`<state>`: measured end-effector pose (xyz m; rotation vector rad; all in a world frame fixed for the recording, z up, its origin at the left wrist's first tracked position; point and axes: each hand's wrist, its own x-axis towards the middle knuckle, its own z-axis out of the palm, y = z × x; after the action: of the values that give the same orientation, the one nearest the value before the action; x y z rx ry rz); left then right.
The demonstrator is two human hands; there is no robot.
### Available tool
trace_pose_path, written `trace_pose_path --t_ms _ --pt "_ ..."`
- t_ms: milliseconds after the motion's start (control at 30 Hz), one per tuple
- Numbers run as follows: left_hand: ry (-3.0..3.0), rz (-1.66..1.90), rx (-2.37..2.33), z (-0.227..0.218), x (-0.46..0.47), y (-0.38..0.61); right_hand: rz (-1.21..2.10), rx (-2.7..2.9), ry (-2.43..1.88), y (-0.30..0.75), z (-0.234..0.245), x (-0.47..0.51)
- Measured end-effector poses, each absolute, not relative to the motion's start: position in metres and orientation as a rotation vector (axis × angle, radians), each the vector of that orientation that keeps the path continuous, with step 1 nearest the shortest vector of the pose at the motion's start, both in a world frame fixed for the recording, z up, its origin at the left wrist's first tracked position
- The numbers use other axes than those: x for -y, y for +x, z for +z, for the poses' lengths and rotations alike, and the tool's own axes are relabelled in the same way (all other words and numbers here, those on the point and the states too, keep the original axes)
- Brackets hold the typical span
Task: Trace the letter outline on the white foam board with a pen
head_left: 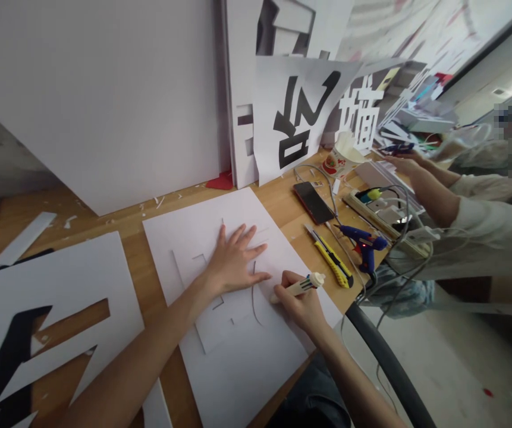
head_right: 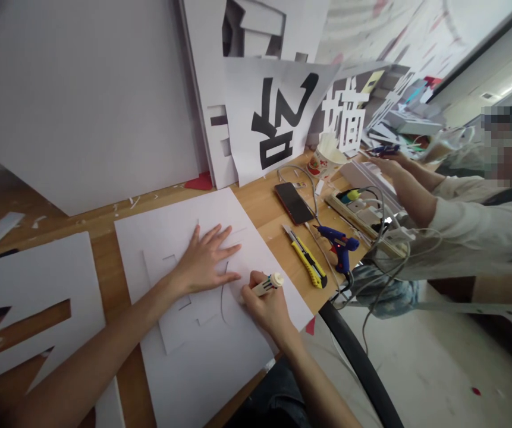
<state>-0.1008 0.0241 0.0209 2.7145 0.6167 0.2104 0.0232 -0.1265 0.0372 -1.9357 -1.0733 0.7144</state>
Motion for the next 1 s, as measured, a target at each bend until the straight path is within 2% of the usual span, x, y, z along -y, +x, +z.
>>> trace_pose_path --t_ms 1000 --pt "2.668 0.047 -0.586 0.0291 -0.0295 -0.1002 0.807 1.056 -1.878 0.0305 0.0366 0.1284"
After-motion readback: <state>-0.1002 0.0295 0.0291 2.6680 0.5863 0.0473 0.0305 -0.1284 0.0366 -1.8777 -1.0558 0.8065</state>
